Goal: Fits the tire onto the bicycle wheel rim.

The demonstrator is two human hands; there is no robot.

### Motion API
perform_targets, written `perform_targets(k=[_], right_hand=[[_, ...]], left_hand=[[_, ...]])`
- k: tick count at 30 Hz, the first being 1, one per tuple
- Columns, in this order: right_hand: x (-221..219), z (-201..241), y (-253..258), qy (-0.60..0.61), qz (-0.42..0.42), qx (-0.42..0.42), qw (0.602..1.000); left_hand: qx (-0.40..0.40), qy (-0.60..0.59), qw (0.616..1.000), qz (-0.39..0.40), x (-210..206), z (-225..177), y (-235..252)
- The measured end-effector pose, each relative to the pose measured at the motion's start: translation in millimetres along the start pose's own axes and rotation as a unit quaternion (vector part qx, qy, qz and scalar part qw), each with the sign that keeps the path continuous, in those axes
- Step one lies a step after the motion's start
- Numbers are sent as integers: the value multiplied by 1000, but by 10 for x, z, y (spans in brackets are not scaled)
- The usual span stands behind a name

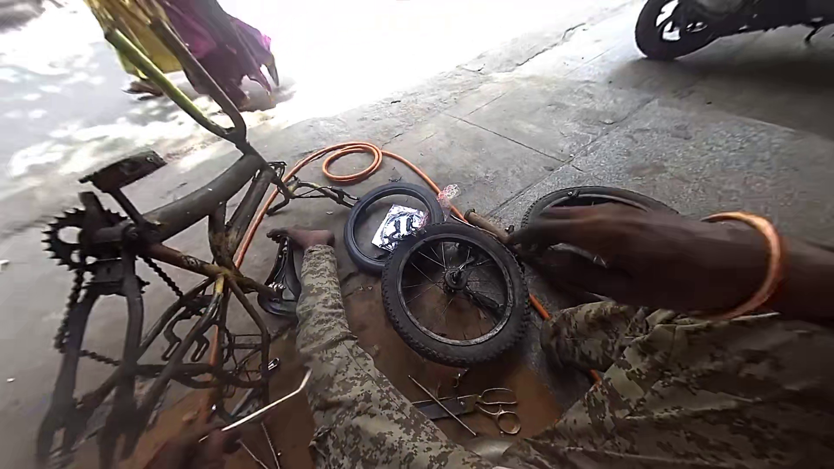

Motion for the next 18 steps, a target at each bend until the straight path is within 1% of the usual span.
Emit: perform_targets(k=[2, 3, 4, 5, 6, 7, 8, 10, 11, 13, 14, 15, 16, 18], right_hand=[[-245, 572, 248, 9, 36, 83, 996], [-386, 727, 331, 36, 63, 114, 991], [-513, 799, 392, 76, 91, 131, 984], [-616, 794, 441, 118, 114, 131, 978], [-680, 718, 476, 152, 138, 114, 972], [-722, 576, 497, 160, 151, 91, 971], [-757, 375, 511, 139, 145, 68, 977], [-777, -131, 562, 63, 144, -18, 987], [-786, -411, 613, 40, 159, -80, 983], [-849, -991, 746, 24, 174, -193, 965], [-892, -1261, 817, 25, 172, -243, 954], [-938, -1506, 886, 25, 171, -285, 943], [-1002, -1728, 953, 18, 175, -309, 934], [-1252, -2191, 1112, -5, 184, -312, 932]], left_hand=[[-75, -121, 990, -22, -489, -699, 414], [-105, -167, 980, -34, -751, -998, 594], [-135, -206, 968, -44, -989, -1238, 755], [-159, -239, 957, -50, -1195, -1404, 904], [-173, -256, 950, -45, -1375, -1487, 1039], [-174, -255, 951, -24, -1542, -1482, 1157], [-163, -241, 956, 15, -1711, -1395, 1263], [-123, -178, 966, 138, -2067, -1022, 1478], [-97, -134, 964, 207, -2249, -773, 1573], [-48, -37, 946, 319, -2630, -218, 1711], [-29, 4, 935, 354, -2811, 43, 1753], [-14, 34, 927, 373, -2975, 267, 1778], [-3, 45, 924, 380, -3134, 462, 1783], [35, 29, 924, 379, -3394, 689, 1765]])
Point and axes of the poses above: each hand's wrist, its own y-axis towards the middle knuckle, its own x-axis out of the back of the hand, z = x × y, the point moved 2 cm from there along y, towards the middle knuckle, and after that the axes turned 7 degrees about -x, right-handed, at the moved point
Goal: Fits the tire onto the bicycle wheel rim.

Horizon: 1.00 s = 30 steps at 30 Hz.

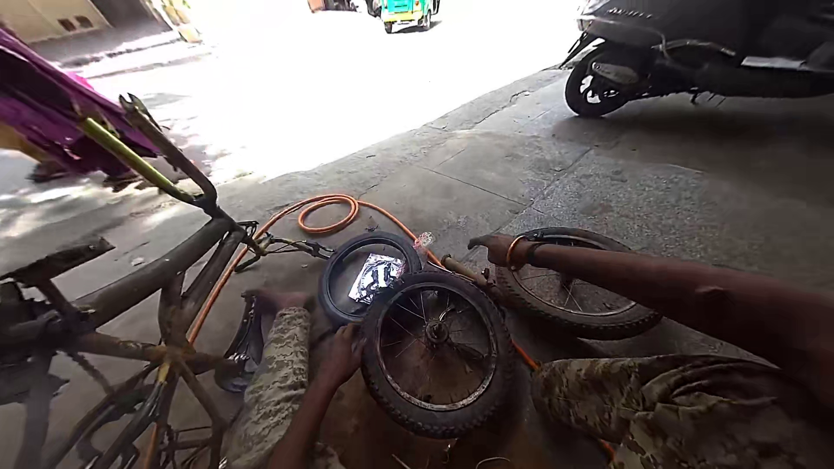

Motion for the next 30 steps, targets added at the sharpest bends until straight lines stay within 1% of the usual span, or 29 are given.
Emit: perform_targets(k=[2, 3, 5, 6, 8, 9, 11, 13, 16, 19, 22, 24, 26, 28, 30], right_hand=[[-274, -213, 556, -12, 10, -2, 1000], [-456, -312, 824, -5, 14, -14, 1000], [-839, -418, 1251, 39, 17, -69, 997], [-996, -432, 1411, 68, 8, -93, 993], [-1279, -438, 1652, 98, 3, -105, 990], [-1386, -425, 1761, 91, 9, -101, 991], [-1535, -388, 1943, 38, 21, -98, 994], [-1537, -330, 2030, -28, 30, -120, 992], [-1413, -126, 2104, -78, 60, -162, 982], [-1402, -68, 2105, -62, 101, -205, 972], [-1388, -81, 2036, -21, 112, -226, 968], [-1398, -130, 1941, 14, 101, -218, 971], [-1420, -184, 1891, 33, 99, -210, 972], [-1406, -168, 1851, 26, 110, -215, 970], [-1352, -76, 1774, 9, 116, -239, 964]], left_hand=[[37, -27, 998, 53, -17, -37, 118], [35, -40, 996, 68, 3, -81, 173], [9, -64, 997, 52, 28, -99, 282], [-5, -70, 997, 43, 47, -73, 344], [-6, -73, 996, 44, 65, 25, 452], [5, -68, 997, 48, 73, 62, 502], [29, -71, 995, 56, 28, 62, 571], [35, -114, 992, 42, -106, 10, 612], [82, -183, 979, 19, -202, -31, 623], [144, -231, 962, -3, -278, 31, 638], [178, -272, 946, 4, -328, 57, 653], [185, -297, 937, 4, -437, 103, 652], [186, -300, 936, -2, -499, 126, 652], [181, -304, 935, 3, -529, 158, 653], [179, -315, 932, 4, -554, 166, 655]])
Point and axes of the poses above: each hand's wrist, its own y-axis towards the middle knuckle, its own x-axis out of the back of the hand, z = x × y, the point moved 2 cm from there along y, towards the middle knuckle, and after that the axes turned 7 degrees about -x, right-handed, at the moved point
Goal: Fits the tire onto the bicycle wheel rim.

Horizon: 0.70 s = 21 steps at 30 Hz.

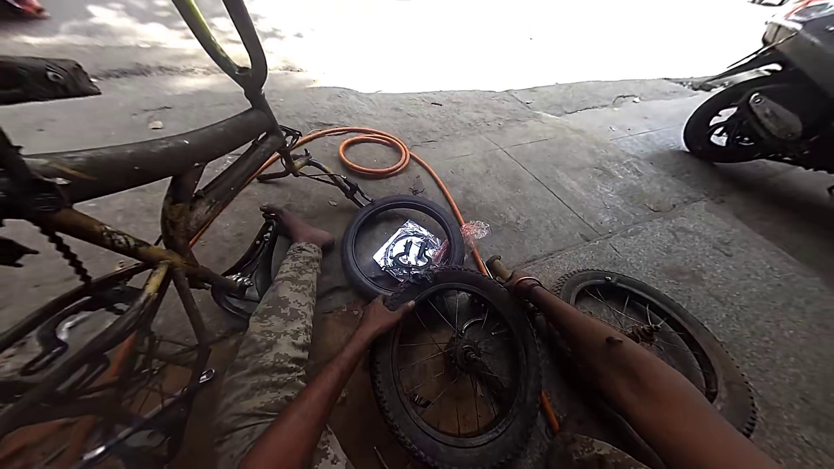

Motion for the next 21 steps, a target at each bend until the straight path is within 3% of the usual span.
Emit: perform_targets(k=[3, 7, 14, 21], right_hand=[[-75, 20, 17, 18, -26, -22, 999], [-202, -122, 307, 58, -65, 14, 996], [-165, -127, 184, 66, -49, 22, 996], [-92, -222, 295, -25, -42, 49, 998]], left_hand=[[-5, -35, 999, 0, -19, 24, 1], [-18, -73, 997, -3, -10, 41, -24], [0, -94, 996, -7, 145, -262, -439], [-25, -116, 992, 39, -24, 118, 128]])
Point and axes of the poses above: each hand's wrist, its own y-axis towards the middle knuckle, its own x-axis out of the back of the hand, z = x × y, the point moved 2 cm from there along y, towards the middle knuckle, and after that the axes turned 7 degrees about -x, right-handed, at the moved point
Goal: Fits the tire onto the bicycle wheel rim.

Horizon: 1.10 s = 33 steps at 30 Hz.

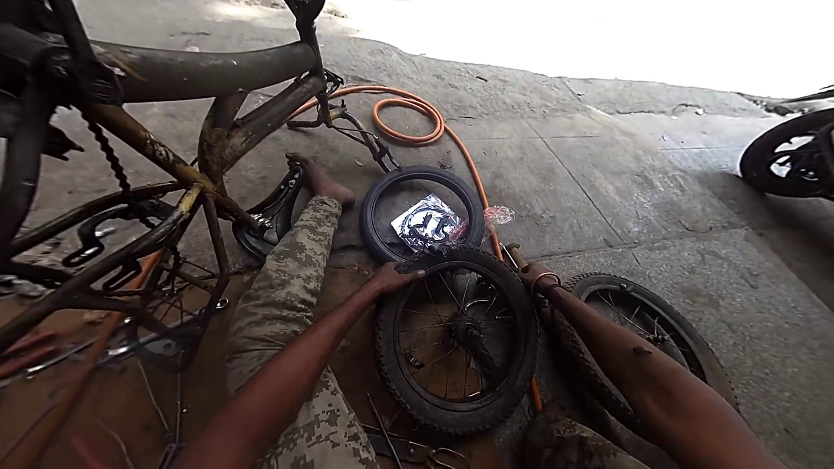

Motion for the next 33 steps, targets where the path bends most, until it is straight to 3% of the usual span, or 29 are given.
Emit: perform_targets(k=[3, 6, 8, 13, 18, 22, 24, 26, 30, 33], right_hand=[[198, -23, -294, -62, 2, 23, 998], [560, -175, -675, -49, -36, 55, 997], [847, -289, -923, -51, -62, 74, 994], [1422, -331, -2008, -110, -75, 198, 971], [1555, -376, -3527, 14, -62, 352, 934], [1681, -439, -4340, 36, -118, 430, 895], [1678, -510, -4510, 43, -180, 486, 854], [1643, -573, -4628, 51, -171, 515, 838], [1503, -629, -4539, 37, -96, 534, 839], [1349, -612, -4383, -3, -88, 505, 859]], left_hand=[[-8, -17, 1000, -8, -13, -36, -114], [-7, -14, 1000, -18, -20, -241, -355], [-33, -11, 999, -33, -34, -177, -262], [-90, 29, 992, -80, 7, -195, -362], [-214, 106, 962, -130, -119, -1109, -1237], [-315, 253, 907, -114, -175, -1938, -2142], [-349, 308, 879, -104, -188, -2194, -2411], [-339, 368, 860, -100, -228, -2338, -2477], [-293, 428, 850, -90, -272, -2265, -2120], [-345, 406, 844, -61, -235, -2237, -1971]])
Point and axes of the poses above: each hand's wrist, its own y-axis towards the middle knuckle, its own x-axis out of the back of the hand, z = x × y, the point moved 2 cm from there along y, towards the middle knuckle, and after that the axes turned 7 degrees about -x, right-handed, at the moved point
